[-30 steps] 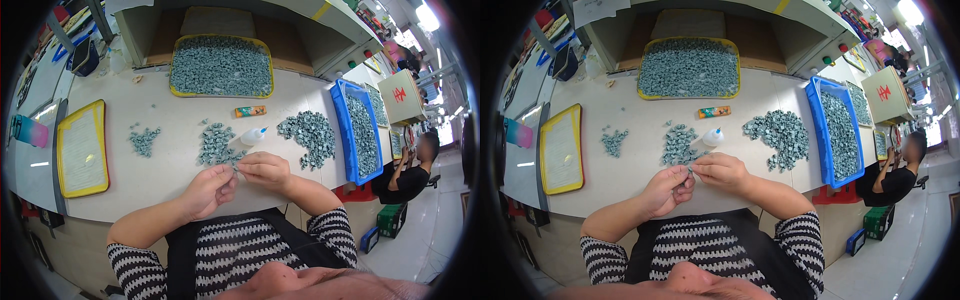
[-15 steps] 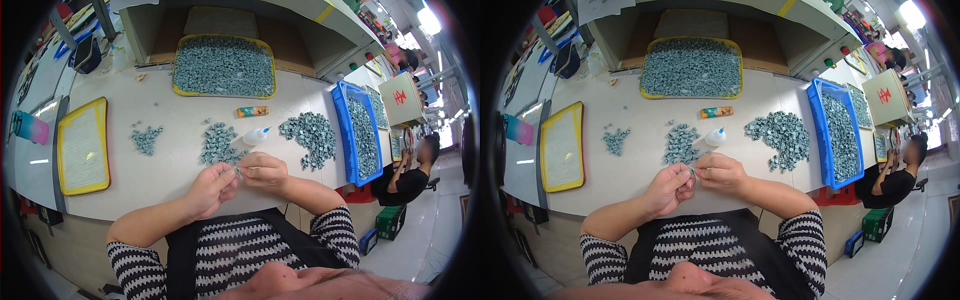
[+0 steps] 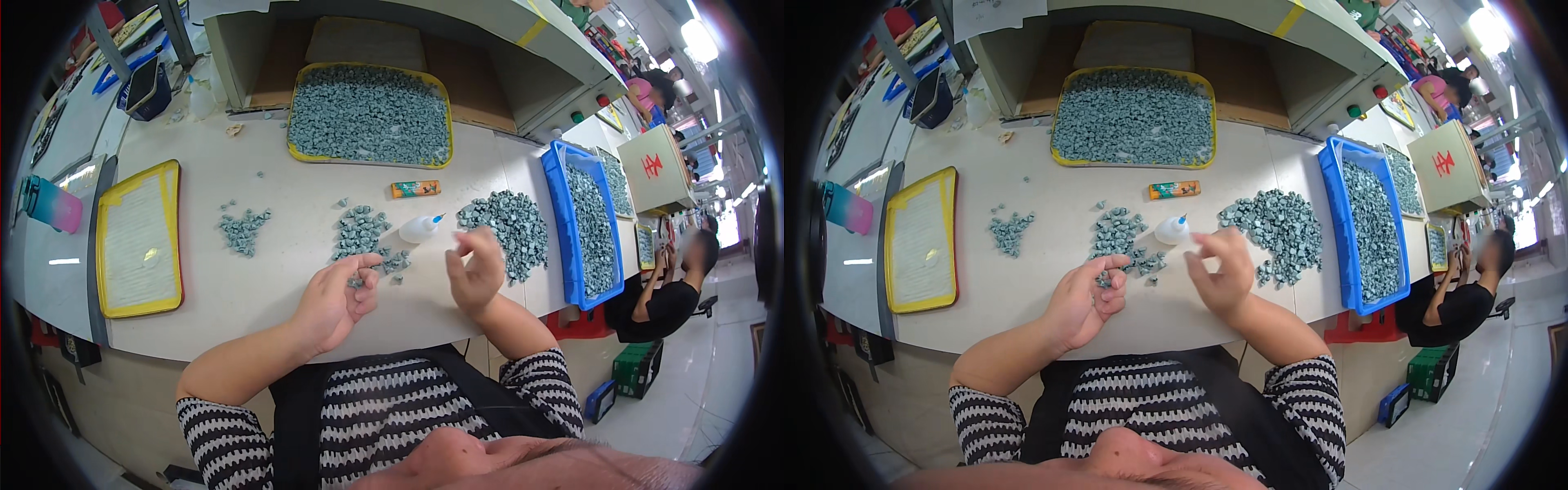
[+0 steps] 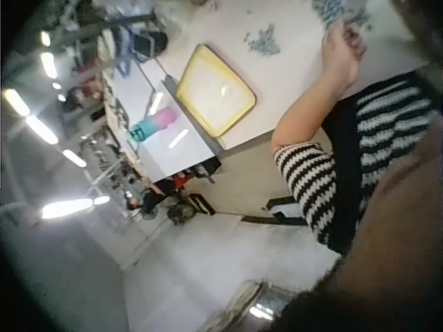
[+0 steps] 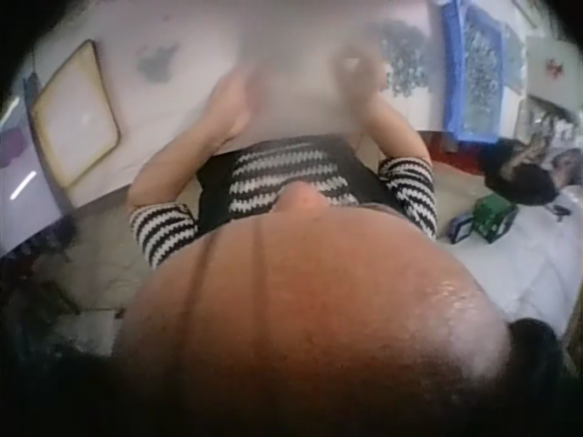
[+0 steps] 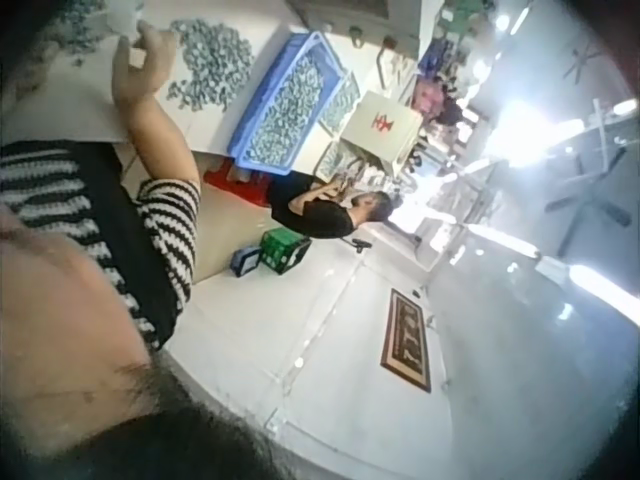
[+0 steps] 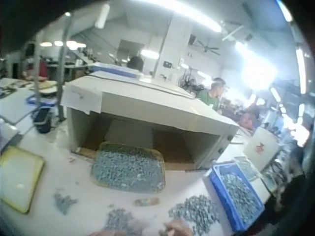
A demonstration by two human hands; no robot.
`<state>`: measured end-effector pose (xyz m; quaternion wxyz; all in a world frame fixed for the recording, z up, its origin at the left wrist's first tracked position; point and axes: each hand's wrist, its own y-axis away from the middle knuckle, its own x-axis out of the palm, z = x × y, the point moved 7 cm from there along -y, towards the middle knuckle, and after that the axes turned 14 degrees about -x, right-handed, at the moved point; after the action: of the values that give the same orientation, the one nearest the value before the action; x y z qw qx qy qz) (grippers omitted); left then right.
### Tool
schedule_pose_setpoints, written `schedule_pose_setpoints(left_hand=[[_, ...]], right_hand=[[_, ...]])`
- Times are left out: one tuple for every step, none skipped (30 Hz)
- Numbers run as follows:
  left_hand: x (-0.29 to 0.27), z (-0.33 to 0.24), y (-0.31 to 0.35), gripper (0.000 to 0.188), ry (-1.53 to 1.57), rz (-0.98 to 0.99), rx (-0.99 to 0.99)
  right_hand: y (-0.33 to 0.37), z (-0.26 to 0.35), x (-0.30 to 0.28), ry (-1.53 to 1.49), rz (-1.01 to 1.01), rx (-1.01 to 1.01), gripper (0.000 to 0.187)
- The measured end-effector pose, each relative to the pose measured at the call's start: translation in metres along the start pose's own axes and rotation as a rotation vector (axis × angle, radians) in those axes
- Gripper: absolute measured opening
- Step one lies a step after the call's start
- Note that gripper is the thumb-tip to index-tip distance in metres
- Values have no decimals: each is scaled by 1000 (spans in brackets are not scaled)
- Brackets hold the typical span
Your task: The person applies adhesive from a squeeze bottle onto small components and attaches them together by hand.
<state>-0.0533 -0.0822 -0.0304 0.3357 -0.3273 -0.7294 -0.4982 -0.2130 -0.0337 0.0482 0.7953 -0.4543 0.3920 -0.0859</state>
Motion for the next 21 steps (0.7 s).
schedule_pose_setpoints(left_hand=[[2,0,1,23,0,0,0],[4,1,2,21,18,-2,-19],[5,3,1,19,35,-2,-40],[4,5,0,19,33,-2,-42],[2,7,-2,18,2,8,-40],[1,9,-3,17,-29,16,-36],[1,10,-3,17,-32,16,-39],[0,13,-3,15,-51,21,-84],[0,17,-3,14,-69,26,-129],[-1,17,-4,14,-70,25,-130],[-3,17,-4,16,-108,27,-114],[-3,16,-4,19,-145,29,-97],[-2,15,-5,19,-145,29,-96],[-2,13,-7,22,-120,29,-80],[-1,11,-8,25,-95,28,-63],[2,9,-8,25,-95,28,-63],[5,8,-6,28,-75,29,-70],[6,8,-5,31,-56,30,-78],[5,9,-6,31,-55,29,-78],[5,9,-6,31,-62,39,-76],[5,10,-6,32,-69,50,-72]], right_hand=[[3,-8,-6,26,-91,73,42],[7,-16,-13,52,-182,147,50],[8,-23,-9,118,-46,219,61],[5,-24,-8,120,-47,220,61],[4,-31,2,66,58,326,60],[5,-38,12,10,163,430,59],[12,-44,21,-4,276,492,57],[10,-45,21,-3,273,494,57],[13,-47,28,-112,345,601,54],[19,-49,35,-223,418,707,51],[19,-48,37,-224,417,708,51],[16,-45,36,-240,361,664,47],[14,-42,34,-256,306,620,44],[16,-42,34,-257,307,620,44],[18,-42,34,-277,273,575,41],[18,-40,32,-298,239,530,38],[18,-40,31,-298,239,530,38],[17,-38,32,-308,264,519,37],[17,-37,32,-318,288,507,36],[15,-36,31,-319,288,509,36],[13,-34,32,-300,334,514,36]])
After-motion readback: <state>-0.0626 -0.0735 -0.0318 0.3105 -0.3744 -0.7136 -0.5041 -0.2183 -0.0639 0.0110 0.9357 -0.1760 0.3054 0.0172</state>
